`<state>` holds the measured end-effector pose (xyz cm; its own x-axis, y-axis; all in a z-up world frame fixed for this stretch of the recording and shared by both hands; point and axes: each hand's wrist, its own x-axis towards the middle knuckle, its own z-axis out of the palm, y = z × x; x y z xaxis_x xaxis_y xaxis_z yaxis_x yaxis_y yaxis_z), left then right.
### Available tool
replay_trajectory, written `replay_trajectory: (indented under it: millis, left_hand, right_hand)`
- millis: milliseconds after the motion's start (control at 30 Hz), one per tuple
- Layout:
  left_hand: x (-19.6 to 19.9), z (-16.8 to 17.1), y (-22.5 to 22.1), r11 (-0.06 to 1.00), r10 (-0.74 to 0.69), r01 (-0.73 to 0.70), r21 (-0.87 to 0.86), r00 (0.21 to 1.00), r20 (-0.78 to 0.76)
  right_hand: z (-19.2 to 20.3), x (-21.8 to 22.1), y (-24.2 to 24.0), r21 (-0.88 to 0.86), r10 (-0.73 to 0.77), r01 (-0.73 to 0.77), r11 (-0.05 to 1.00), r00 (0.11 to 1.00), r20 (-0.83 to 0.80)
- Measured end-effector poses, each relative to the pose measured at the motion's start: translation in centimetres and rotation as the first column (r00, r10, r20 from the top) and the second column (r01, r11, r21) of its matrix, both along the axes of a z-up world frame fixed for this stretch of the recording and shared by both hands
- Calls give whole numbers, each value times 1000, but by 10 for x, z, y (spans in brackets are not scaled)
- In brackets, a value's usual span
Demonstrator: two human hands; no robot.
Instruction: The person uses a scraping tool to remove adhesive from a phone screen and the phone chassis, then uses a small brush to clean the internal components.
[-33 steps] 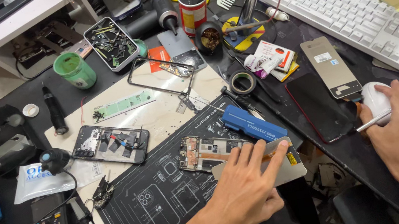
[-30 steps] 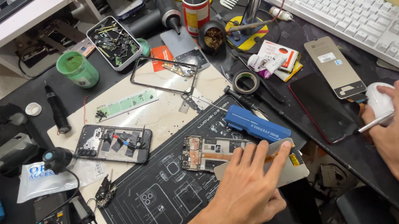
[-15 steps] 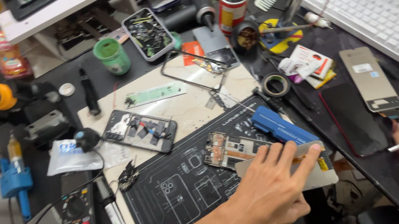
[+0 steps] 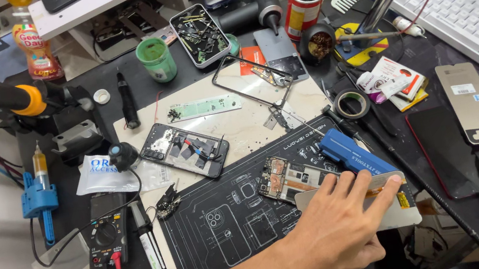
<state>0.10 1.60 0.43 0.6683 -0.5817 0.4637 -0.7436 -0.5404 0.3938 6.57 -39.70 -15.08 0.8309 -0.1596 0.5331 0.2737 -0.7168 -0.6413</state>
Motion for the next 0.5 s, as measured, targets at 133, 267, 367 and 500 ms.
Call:
replay_trajectory:
  millis: [133, 267, 367, 500]
  left_hand:
    - [1, 0, 1, 1000, 7, -7, -7, 1000, 9]
    - [2, 0, 1, 1000, 1, -1, 2, 1000, 6]
    - [2, 0, 0, 1000, 7, -7, 8, 1000, 17]
    - [2, 0, 0, 1000, 9, -9, -2, 1000, 17]
  right_hand:
    - [-10, 1, -11, 8, -39, 40, 999, 997, -62]
    - [-13, 2, -16, 238, 124, -109, 965, 991, -49]
    - [-1, -1, -8, 204, 103, -88, 975, 993, -61]
    - [18, -3, 11, -60, -123, 119, 991, 990, -74]
